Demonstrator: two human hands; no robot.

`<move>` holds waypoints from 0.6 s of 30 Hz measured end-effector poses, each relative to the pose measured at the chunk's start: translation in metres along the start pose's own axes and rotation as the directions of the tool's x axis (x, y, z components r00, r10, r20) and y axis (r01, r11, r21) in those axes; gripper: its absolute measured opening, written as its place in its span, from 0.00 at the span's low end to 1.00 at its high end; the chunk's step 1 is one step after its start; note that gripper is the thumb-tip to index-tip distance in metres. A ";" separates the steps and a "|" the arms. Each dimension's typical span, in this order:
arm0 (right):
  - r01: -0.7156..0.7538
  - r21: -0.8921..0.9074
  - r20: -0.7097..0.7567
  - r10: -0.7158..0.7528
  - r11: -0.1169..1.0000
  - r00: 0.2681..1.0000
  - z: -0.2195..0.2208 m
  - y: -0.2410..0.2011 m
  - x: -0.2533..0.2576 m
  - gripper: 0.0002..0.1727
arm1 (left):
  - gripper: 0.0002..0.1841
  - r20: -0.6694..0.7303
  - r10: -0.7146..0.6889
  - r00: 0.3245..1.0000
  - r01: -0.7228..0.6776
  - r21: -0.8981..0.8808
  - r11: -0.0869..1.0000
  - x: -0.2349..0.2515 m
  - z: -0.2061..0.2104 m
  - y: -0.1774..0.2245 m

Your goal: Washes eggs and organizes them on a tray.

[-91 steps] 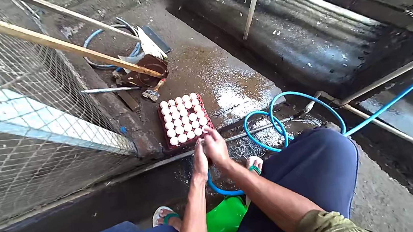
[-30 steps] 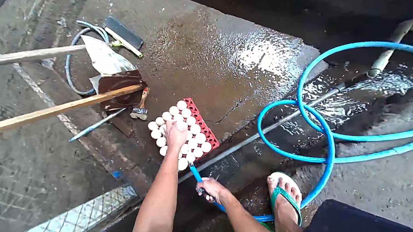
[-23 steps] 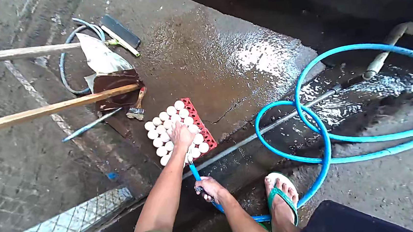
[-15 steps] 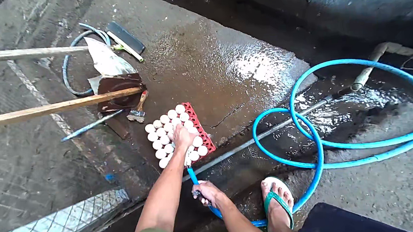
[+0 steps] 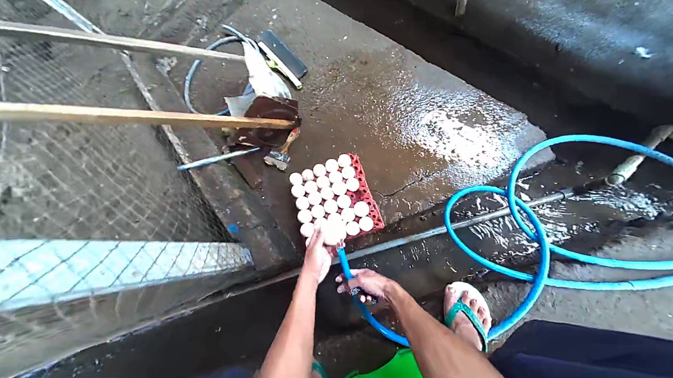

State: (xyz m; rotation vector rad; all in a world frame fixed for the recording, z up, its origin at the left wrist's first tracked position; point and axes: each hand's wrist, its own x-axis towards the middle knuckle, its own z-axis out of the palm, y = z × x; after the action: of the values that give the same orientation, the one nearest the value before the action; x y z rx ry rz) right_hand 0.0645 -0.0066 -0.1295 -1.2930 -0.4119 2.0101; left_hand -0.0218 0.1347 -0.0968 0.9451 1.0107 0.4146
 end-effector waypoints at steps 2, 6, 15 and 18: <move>-0.027 -0.138 -0.035 0.022 0.990 0.999 0.006 0.000 -0.001 0.23 | 0.25 -0.021 -0.032 0.999 0.030 -0.092 0.995 -0.021 0.007 -0.007; 0.001 -0.004 -0.543 -0.003 1.000 0.840 0.015 -0.001 -0.016 0.22 | 0.23 -0.061 0.017 0.998 -0.026 -0.148 0.989 -0.050 0.014 -0.007; 0.105 -0.447 -0.668 -0.409 0.888 0.622 0.075 -0.083 -0.060 0.26 | 0.28 -0.120 -0.018 0.993 0.044 0.217 0.975 -0.129 0.057 0.022; 0.069 -0.377 -0.677 -0.326 0.924 0.660 0.089 -0.084 -0.070 0.29 | 0.27 -0.099 0.050 0.994 -0.028 0.211 0.977 -0.135 0.051 0.013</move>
State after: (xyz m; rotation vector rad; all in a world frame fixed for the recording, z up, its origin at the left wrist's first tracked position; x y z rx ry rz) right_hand 0.0356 0.0125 0.0079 -2.0285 -0.4682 1.1045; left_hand -0.0441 0.0254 -0.0040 1.1437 1.1478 0.3986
